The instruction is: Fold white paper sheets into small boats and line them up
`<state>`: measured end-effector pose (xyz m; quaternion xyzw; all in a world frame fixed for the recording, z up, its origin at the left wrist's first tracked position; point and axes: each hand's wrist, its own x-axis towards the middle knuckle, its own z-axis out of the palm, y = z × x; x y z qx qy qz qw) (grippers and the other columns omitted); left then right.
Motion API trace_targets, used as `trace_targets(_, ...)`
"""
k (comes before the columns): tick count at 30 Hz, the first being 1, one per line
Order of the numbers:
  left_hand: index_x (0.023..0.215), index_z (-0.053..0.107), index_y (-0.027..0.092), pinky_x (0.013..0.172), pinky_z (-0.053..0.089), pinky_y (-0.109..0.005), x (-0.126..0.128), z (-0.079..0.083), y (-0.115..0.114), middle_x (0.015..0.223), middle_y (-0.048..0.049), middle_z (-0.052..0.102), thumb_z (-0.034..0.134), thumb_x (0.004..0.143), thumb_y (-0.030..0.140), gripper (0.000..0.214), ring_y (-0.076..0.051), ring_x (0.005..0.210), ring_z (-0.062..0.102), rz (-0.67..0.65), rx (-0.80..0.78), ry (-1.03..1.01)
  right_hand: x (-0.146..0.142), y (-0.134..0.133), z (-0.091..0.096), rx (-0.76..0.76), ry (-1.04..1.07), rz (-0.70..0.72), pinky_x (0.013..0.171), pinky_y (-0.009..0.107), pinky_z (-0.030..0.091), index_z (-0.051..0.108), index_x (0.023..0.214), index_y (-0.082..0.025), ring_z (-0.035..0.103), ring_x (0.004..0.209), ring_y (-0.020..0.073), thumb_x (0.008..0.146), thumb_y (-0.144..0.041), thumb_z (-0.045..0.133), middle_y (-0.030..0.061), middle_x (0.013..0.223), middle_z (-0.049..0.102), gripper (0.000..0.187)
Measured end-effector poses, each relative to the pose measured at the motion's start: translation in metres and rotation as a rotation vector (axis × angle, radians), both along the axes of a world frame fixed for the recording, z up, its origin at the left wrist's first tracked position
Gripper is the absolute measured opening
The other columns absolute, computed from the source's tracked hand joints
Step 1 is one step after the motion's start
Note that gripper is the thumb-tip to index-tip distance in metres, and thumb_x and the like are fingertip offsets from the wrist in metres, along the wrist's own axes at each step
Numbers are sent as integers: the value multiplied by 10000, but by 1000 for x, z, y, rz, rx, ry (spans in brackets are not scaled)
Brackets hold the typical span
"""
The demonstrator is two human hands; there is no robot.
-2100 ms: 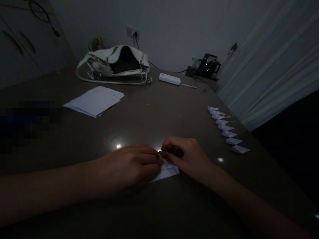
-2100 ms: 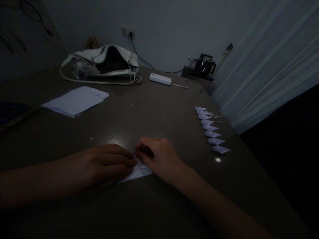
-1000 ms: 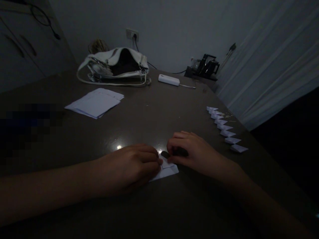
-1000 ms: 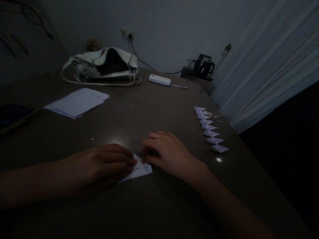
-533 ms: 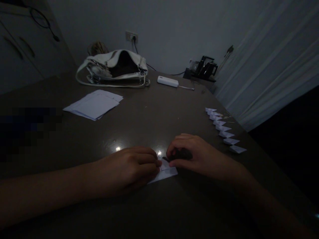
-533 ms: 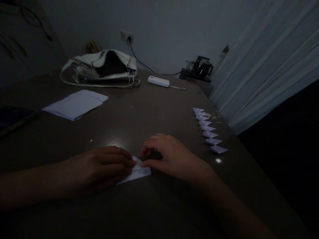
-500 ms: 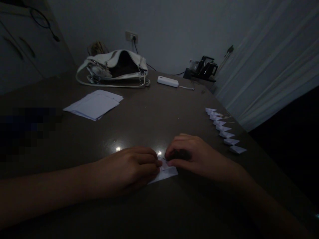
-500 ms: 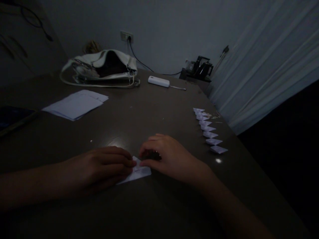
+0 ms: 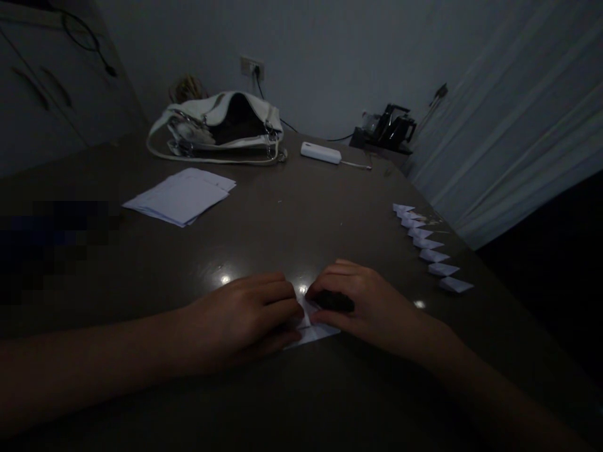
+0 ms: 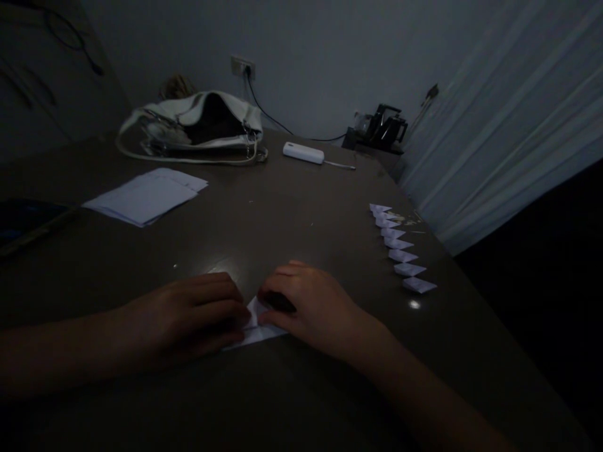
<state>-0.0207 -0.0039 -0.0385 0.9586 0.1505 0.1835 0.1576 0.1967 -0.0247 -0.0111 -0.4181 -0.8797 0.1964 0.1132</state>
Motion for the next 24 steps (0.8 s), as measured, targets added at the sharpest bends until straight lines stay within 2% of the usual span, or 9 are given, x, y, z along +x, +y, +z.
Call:
trace_targets(7, 1081, 544, 142, 619, 424, -229, 0, 2, -1, 850, -47, 581, 457, 856, 105, 244, -150, 746, 542, 73, 23, 13, 0, 0, -1, 0, -24, -15, 739, 275, 412, 639, 912, -151, 554, 854, 166, 810, -303, 667, 37, 886, 633, 185)
trace_targets(12, 969, 597, 151, 632, 427, -256, 0, 2, 1, 870, -57, 555, 463, 861, 151, 172, -161, 743, 521, 144, 8, 68, 1, -1, -3, 30, -26, -18, 754, 282, 408, 655, 941, -172, 552, 862, 163, 794, -296, 686, 22, 902, 647, 196)
trace_targets(16, 982, 609, 147, 630, 423, -258, 0, 1, 0, 861, -58, 552, 451, 889, 179, 186, -158, 742, 516, 130, 3, 40, 2, -4, -1, 25, -46, -10, 752, 281, 416, 660, 955, -175, 553, 880, 167, 782, -318, 696, 21, 910, 649, 228)
trace_targets(24, 1017, 623, 146, 655, 427, -286, -1, -3, 0, 849, -60, 549, 448, 908, 214, 217, -171, 758, 508, 133, 22, 76, -3, -13, 3, 143, -167, 77, 729, 281, 426, 666, 878, -155, 551, 807, 161, 867, -196, 575, 42, 862, 633, 101)
